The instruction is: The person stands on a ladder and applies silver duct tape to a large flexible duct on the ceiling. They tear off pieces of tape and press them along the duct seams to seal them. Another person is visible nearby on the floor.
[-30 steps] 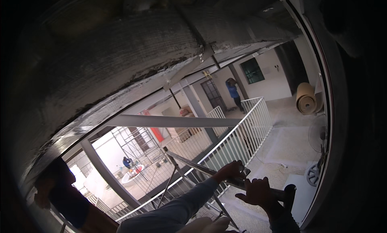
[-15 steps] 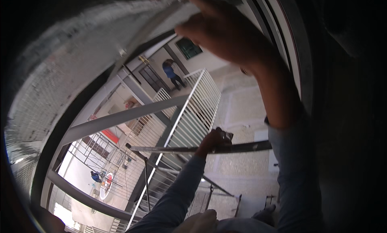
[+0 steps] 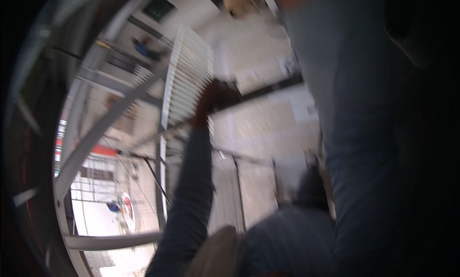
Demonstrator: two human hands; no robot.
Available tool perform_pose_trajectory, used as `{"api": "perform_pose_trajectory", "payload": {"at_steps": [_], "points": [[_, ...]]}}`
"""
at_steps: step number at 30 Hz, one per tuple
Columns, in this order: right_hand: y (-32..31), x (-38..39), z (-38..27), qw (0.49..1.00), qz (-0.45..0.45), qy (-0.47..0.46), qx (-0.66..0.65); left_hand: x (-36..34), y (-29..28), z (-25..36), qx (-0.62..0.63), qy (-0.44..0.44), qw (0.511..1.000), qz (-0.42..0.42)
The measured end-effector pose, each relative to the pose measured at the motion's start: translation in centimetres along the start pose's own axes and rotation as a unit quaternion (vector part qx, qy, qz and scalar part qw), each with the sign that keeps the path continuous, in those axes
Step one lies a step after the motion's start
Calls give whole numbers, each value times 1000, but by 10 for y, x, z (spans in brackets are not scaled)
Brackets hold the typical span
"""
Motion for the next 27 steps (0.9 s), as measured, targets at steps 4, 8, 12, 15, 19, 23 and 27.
{"api": "perform_pose_trajectory", "payload": {"at_steps": [4,8,12,15,19,23,27], "points": [[-17,2,-35,984,143,-110,-12,2,24,-36,96,-176,979,-37],[-13,12,-34,931,286,-185,129,26,48,-60,221,-362,903,-65],[-12,5,-36,887,337,-307,73,29,3,-43,139,-331,929,87],[-18,0,-35,859,343,-377,43,31,-23,-38,143,-356,917,110],[-23,-6,-32,833,318,-452,-25,39,-19,-45,192,-460,867,-28],[-29,-10,-35,777,325,-530,-101,39,-5,-45,215,-457,858,-95],[-22,-19,-34,774,296,-535,-164,47,7,-45,196,-496,820,-205]]}}
Point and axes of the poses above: each hand's wrist, its own x-axis away from the middle knuckle, its own y-axis out of the palm, z = x × y, the point moved 9 cm from there along -x, towards the middle knuckle, and after that the axes turned 14 degrees about -x, right-handed, at the moved point
